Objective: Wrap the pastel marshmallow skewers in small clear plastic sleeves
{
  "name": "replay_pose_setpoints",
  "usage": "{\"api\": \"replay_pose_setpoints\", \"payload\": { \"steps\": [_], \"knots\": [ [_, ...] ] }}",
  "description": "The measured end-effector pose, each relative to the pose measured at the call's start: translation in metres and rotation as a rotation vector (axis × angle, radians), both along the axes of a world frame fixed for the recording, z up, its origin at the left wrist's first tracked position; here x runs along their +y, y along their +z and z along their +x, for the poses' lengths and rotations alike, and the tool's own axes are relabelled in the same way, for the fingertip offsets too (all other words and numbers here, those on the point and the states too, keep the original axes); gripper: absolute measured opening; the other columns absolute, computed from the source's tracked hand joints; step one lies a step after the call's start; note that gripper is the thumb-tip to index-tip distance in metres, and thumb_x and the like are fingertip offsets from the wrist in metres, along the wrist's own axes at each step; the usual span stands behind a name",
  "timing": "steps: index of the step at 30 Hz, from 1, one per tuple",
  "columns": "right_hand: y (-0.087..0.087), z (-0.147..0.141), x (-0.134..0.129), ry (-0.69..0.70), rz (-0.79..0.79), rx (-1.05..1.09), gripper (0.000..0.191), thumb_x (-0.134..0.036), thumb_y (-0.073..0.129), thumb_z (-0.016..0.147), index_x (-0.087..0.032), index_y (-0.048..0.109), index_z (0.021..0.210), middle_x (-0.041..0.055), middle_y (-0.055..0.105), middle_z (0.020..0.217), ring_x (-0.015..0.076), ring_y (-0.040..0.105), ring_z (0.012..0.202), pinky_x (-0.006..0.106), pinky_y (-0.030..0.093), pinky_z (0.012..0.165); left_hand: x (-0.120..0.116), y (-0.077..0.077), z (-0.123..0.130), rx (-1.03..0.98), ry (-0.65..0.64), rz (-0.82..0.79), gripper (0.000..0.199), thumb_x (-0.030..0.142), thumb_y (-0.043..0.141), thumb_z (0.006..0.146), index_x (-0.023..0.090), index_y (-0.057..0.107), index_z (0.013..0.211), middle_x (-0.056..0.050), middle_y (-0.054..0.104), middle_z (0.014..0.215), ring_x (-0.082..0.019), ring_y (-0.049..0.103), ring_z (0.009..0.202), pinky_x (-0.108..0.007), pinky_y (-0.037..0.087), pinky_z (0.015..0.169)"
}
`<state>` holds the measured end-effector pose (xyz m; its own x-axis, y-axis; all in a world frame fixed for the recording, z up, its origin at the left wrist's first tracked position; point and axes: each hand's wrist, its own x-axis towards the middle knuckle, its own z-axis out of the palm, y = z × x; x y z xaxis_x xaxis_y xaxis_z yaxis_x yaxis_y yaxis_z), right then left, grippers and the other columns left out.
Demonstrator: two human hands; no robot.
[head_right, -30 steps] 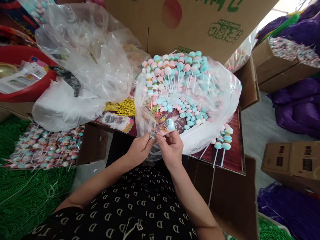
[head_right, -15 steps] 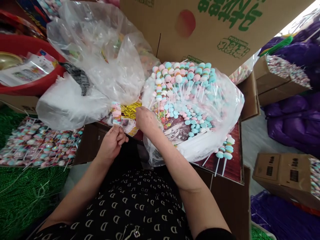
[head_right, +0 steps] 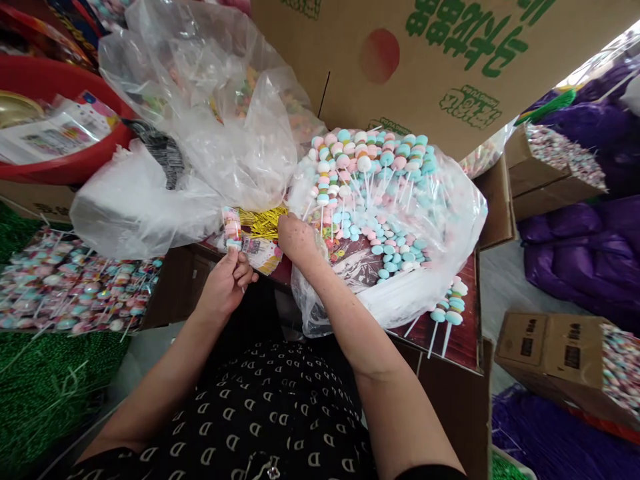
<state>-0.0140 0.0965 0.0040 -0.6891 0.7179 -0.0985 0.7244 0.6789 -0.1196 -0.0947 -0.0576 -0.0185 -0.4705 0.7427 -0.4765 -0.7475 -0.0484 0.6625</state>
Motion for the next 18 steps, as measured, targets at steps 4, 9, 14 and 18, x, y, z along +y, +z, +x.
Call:
{"api": "replay_pose_setpoints", "payload": {
  "steps": [4,9,14,18],
  "knots": [
    [-0.011,0.009,0.006,-0.031,-0.068,0.25,0.022,-0.02,0.047,0.101,-0.017,0.069,0.104,0.0119,0.076,0.106,0.0236,0.072,0.091,0.031,0.049,0.076,-0.002,0.002,0.004,0.017,-0.022,0.019,0.049,0.058,0.082,0.083,0.017,0.056,0.074,0.012,0.037,0.046,-0.005,0.036,0.038,-0.021,0.048,0.049],
    [-0.018,0.018,0.007,-0.202,-0.324,0.699,0.005,-0.022,0.055,0.089,-0.021,0.06,0.088,-0.0021,0.066,0.072,0.0148,0.061,0.066,0.026,0.046,0.067,-0.004,0.001,0.012,0.04,-0.122,0.023,0.06,0.063,0.092,0.062,0.018,0.056,0.076,0.011,0.041,0.047,-0.004,0.037,0.037,-0.015,0.028,0.036],
    [-0.001,0.047,-0.025,-0.207,-0.488,1.002,0.008,-0.03,0.057,0.087,-0.023,0.059,0.083,-0.0074,0.054,0.06,0.0104,0.048,0.051,0.023,0.039,0.054,0.001,0.007,0.023,0.114,-0.192,0.022,0.056,0.061,0.089,0.066,0.017,0.057,0.078,0.011,0.041,0.051,-0.002,0.031,0.039,-0.014,0.02,0.036],
    [0.006,0.073,-0.061,-0.115,-0.523,0.974,0.015,-0.036,0.061,0.089,-0.022,0.068,0.088,-0.0033,0.066,0.065,0.0113,0.053,0.052,0.024,0.043,0.052,0.008,0.009,0.038,0.214,-0.241,0.035,0.042,0.051,0.081,0.079,0.019,0.055,0.077,0.008,0.042,0.056,-0.004,0.033,0.044,-0.015,0.021,0.039]
  ]
}}
